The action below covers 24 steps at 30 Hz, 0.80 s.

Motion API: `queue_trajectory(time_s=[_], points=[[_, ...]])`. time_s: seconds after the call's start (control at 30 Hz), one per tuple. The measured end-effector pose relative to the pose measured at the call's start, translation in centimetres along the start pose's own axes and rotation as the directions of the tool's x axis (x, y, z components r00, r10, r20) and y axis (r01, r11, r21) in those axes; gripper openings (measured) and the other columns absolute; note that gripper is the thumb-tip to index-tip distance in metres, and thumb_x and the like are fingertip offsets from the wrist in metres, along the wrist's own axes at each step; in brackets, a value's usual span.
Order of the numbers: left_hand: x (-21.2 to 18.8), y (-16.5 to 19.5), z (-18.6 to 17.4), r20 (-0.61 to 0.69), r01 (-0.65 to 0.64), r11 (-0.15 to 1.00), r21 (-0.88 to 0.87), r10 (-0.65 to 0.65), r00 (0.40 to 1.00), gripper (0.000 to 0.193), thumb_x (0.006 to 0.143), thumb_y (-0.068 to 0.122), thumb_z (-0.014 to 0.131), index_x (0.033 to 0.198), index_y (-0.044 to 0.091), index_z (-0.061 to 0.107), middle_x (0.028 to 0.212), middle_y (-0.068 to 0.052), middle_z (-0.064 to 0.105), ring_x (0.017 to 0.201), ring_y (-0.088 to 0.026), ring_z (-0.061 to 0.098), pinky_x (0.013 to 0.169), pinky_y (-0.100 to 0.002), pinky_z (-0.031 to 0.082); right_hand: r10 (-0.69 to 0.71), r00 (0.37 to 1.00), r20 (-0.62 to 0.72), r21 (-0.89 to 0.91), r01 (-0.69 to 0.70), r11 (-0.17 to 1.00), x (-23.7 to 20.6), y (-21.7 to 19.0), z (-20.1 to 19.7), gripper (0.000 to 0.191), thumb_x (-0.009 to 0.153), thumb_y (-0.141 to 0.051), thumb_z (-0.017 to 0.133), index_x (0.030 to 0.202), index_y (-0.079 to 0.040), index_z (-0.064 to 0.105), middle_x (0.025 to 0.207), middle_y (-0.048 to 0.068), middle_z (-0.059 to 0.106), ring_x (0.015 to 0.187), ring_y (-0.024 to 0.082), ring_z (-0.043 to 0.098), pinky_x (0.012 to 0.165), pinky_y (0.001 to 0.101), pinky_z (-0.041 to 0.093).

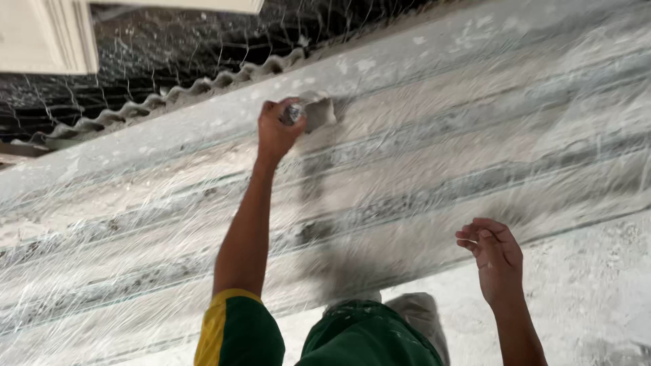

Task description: The person pulls strands of white fiberglass from a bucket and lays them over a long white mold. They then use a trowel to scoop a white paste from a bucket and spread it over the fiberglass strands, smoothing the surface along the mold.

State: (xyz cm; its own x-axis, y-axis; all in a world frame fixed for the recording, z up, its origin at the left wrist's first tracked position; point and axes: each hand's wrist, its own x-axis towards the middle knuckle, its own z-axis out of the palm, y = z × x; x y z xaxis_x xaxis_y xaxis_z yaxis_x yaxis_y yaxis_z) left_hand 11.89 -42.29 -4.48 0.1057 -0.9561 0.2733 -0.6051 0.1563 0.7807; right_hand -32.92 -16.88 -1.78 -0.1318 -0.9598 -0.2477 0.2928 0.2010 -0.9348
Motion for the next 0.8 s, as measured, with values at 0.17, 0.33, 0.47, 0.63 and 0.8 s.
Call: queue_trajectory(time_s=[0.17,0.33,0.47,0.63,0.8], points=[[2.0,5.3,9.2,-0.036,-0.007,1.000,-0.007,0.007,0.999,0.038,0.082,0.018,0.084,0.118,0.011,0.076,0.094,-0.010,0.057,0.072,-0.017,0.060,0.069,-0.033,0.055,-0.019,0.999,0.042,0.014,0.018,1.000,6.2,-3.5,-7.6,0.023,0.110,-0.011,0.046,0.128,-0.002,0.058,0.114,0.011,0.067,0.107,0.024,0.067,0.096,0.0418,0.054],[3.4,11.0,18.9,-0.100,-0.013,1.000,0.022,0.015,0.995,0.040,0.080,0.017,0.081,0.119,0.012,0.075,0.097,-0.010,0.059,0.074,-0.018,0.063,0.069,-0.033,0.056,-0.041,0.990,0.132,0.062,0.033,0.998,14.6,-5.8,-18.3,0.022,0.110,-0.011,0.047,0.127,-0.002,0.058,0.112,0.011,0.067,0.106,0.024,0.067,0.095,0.0416,0.054],[4.1,16.2,26.1,-0.158,-0.005,0.993,0.116,0.023,0.987,0.041,0.080,0.017,0.085,0.120,0.011,0.076,0.096,-0.012,0.059,0.077,-0.021,0.063,0.073,-0.036,0.057,-0.015,0.977,0.214,0.066,0.001,0.998,20.6,-8.6,-28.5,0.022,0.111,-0.012,0.048,0.128,-0.003,0.059,0.112,0.011,0.067,0.106,0.024,0.067,0.095,0.0414,0.054],[5.6,22.7,33.8,-0.173,-0.017,0.992,0.126,0.039,0.984,0.038,0.083,0.015,0.085,0.120,0.011,0.075,0.104,-0.013,0.059,0.085,-0.023,0.065,0.078,-0.036,0.059,0.081,0.977,0.198,-0.062,-0.070,0.996,24.5,-13.4,-38.2,0.024,0.109,-0.014,0.047,0.128,-0.004,0.059,0.112,0.011,0.068,0.105,0.023,0.067,0.094,0.0411,0.054],[7.6,28.1,42.0,-0.159,0.048,0.996,0.078,-0.035,0.987,0.043,0.076,0.015,0.083,0.118,0.012,0.075,0.103,-0.013,0.059,0.081,-0.024,0.067,0.077,-0.036,0.060,0.067,0.985,0.156,0.001,-0.068,0.998,27.9,-16.9,-43.7,0.023,0.109,-0.013,0.047,0.126,-0.003,0.058,0.111,0.011,0.067,0.105,0.024,0.067,0.094,0.0416,0.054]])
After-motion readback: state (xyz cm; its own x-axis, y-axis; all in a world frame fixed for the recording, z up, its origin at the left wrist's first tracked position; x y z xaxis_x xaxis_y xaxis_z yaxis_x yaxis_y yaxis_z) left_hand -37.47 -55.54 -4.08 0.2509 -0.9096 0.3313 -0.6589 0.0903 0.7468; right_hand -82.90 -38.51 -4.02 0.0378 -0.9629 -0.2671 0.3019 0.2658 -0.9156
